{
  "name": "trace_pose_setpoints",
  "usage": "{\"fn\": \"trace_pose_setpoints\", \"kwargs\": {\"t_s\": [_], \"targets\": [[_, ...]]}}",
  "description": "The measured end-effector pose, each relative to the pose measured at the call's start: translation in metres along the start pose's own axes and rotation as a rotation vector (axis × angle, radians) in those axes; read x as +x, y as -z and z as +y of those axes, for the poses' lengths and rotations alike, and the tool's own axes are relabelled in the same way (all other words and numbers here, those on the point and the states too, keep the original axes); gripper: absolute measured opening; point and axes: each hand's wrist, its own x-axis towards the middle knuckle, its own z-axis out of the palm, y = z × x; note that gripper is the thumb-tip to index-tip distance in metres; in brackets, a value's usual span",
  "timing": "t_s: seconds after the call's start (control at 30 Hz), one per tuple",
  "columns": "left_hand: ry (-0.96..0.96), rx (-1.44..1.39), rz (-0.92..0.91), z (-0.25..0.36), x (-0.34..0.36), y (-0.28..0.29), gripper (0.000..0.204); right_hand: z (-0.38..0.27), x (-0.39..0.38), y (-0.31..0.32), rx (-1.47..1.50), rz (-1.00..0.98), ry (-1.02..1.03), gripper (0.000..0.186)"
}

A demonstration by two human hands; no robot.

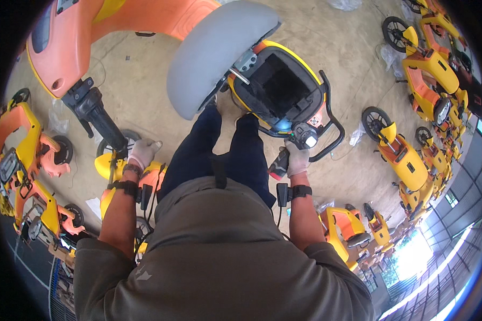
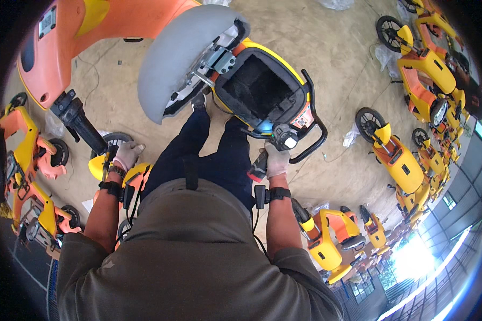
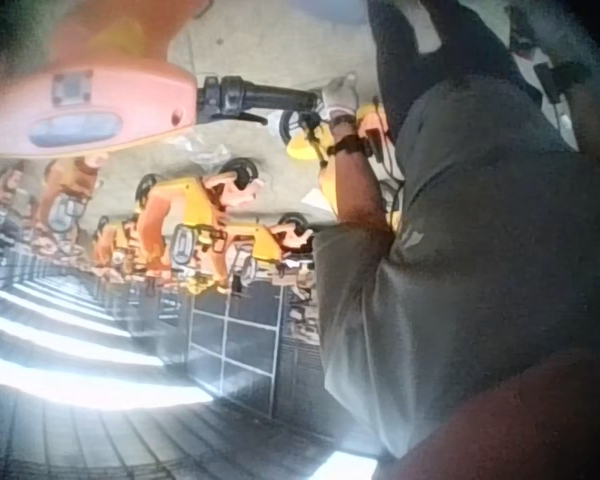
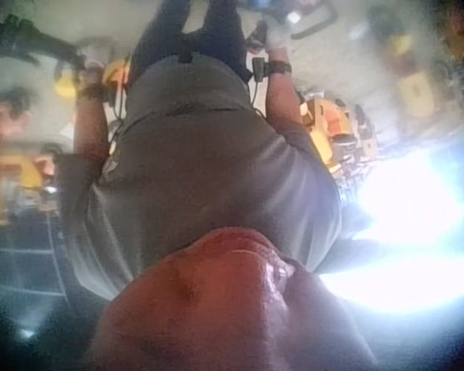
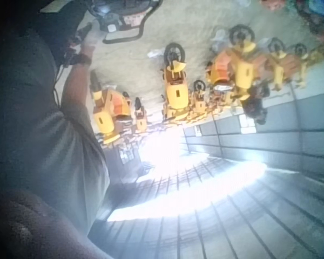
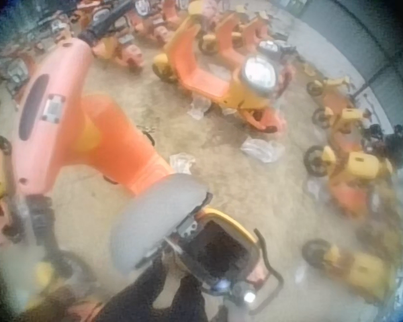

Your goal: The person aligns a scooter seat onto the rear frame of an electric scooter and secures it by using an electric screwdriver to drive multiple screws into the hinge. The person then moves to a second scooter and repeats the process of aligning and fastening another seat.

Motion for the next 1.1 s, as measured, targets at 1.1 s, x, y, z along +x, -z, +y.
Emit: {"fn": "trace_pose_setpoints", "kwargs": {"t_s": [1.1], "targets": [[0.1, -0.096, -0.071, -0.02, 0.009, -0.015, 0.045, 0.024, 0.011, 0.002, -0.262, 0.064, 0.018, 0.017]]}}
